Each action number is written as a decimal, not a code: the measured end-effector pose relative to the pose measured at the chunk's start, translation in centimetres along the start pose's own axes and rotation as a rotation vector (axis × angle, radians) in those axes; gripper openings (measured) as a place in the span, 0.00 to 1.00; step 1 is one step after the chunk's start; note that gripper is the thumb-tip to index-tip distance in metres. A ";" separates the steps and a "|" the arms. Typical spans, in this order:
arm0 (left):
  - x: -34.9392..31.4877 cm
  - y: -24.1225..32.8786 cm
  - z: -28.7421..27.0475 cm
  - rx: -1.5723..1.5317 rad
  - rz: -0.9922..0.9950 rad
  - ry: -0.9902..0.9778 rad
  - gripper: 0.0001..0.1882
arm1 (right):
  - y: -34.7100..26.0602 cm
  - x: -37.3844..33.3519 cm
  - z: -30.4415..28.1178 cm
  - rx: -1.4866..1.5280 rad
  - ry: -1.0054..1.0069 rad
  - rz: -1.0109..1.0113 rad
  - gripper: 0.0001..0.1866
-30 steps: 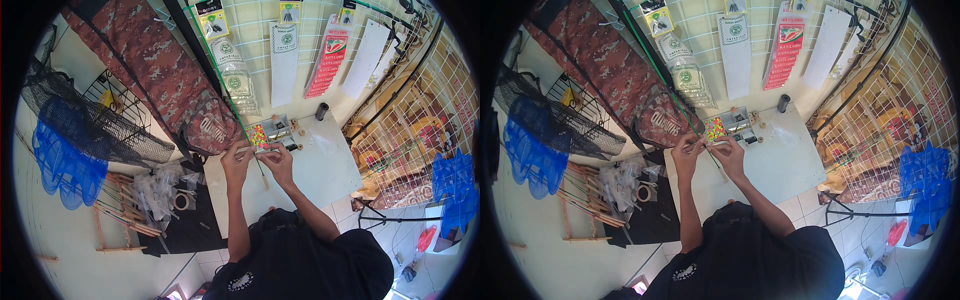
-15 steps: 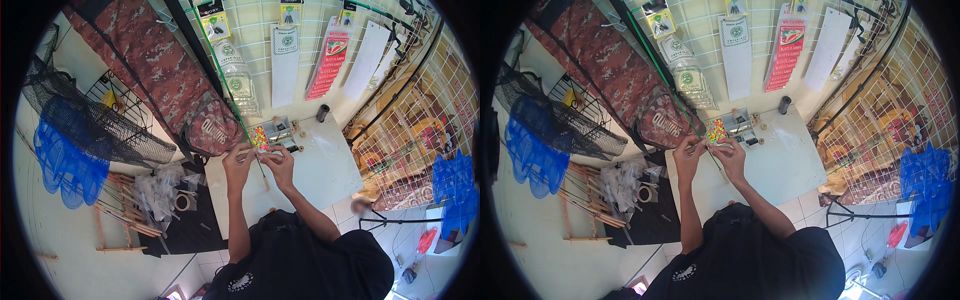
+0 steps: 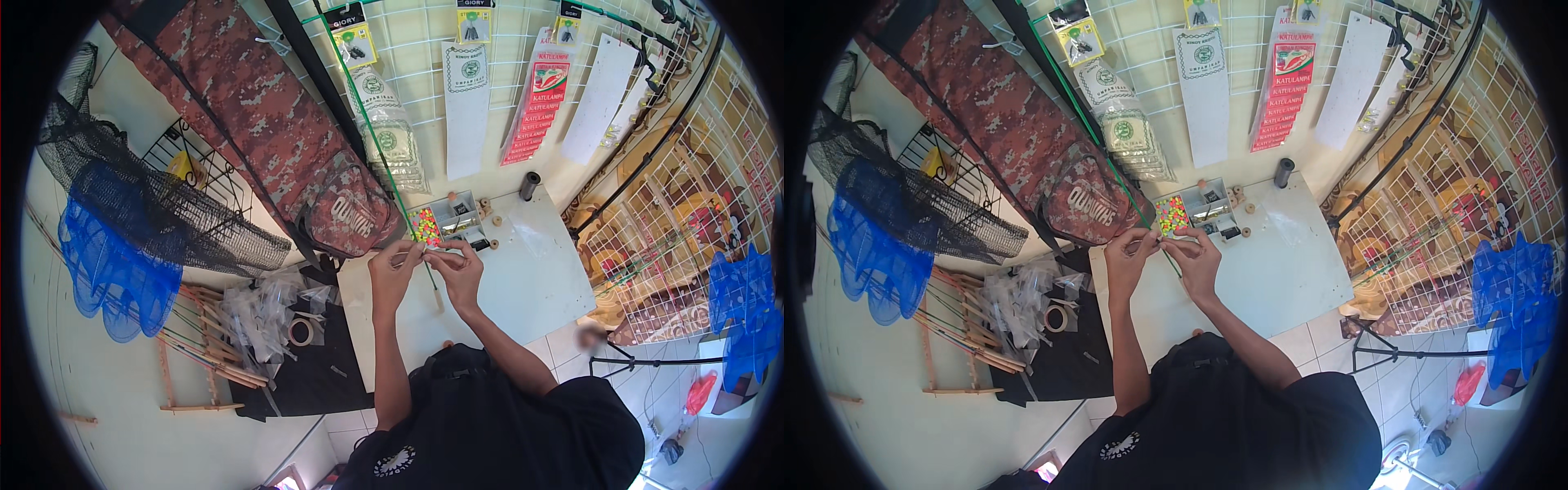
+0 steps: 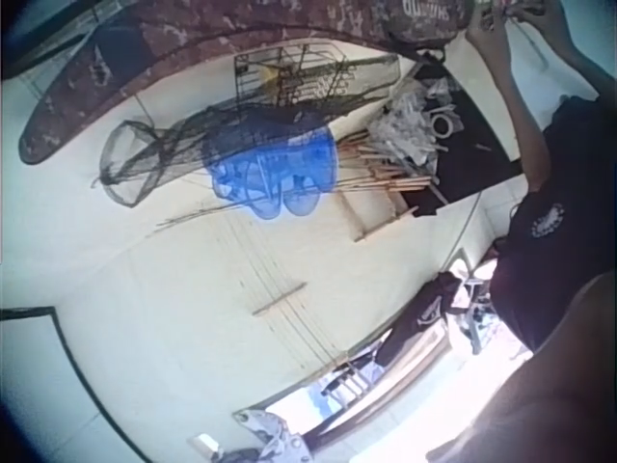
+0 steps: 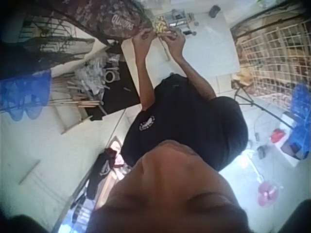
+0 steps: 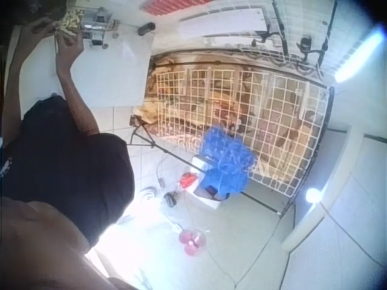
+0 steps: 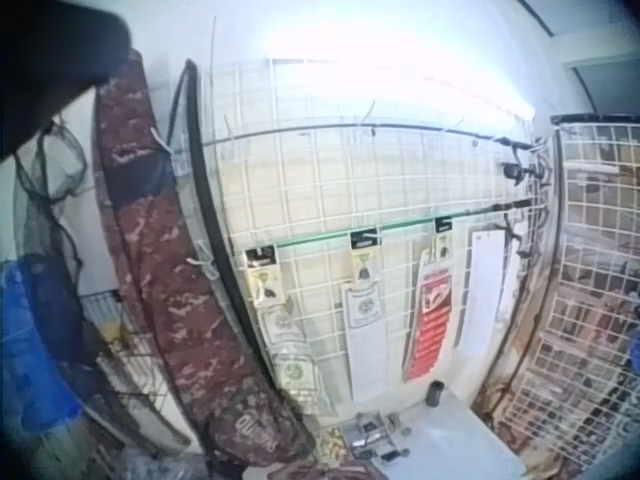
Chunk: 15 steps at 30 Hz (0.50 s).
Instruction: The recorder is assembling a fishing rod by attaching a small cork component or float to the line.
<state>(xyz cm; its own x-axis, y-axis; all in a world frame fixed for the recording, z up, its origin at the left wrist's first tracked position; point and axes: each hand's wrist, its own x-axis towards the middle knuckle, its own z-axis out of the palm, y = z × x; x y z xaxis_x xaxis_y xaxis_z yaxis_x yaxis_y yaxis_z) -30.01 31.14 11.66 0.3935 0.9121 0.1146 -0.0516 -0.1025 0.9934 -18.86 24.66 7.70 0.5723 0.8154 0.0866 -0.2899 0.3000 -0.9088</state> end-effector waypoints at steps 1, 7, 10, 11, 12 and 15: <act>0.0 0.0 0.0 -0.014 0.002 -0.004 0.11 | 0.1 0.0 0.1 -0.027 0.003 -0.001 0.17; 0.1 0.2 0.4 -0.034 -0.020 0.004 0.10 | 0.9 0.2 -0.2 -0.075 0.014 -0.024 0.17; 0.1 -0.1 0.3 -0.077 -0.036 -0.008 0.09 | 0.9 0.2 -0.2 -0.098 0.018 -0.054 0.16; 0.1 -0.1 0.3 -0.076 -0.035 -0.009 0.09 | 0.8 0.2 -0.1 -0.118 0.021 -0.060 0.16; 0.1 -0.2 0.2 -0.063 -0.030 -0.014 0.09 | 0.8 0.1 -0.1 -0.102 0.029 -0.056 0.16; 0.1 -0.3 0.1 -0.046 -0.024 -0.020 0.09 | 0.4 0.0 -0.2 -0.153 0.037 -0.039 0.15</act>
<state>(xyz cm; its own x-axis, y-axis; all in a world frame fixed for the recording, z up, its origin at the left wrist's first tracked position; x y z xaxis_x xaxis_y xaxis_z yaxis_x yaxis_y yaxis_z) -29.83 31.21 11.36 0.4132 0.9060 0.0914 -0.0843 -0.0619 0.9945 -18.83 24.69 7.30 0.6092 0.7853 0.1103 -0.1484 0.2495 -0.9569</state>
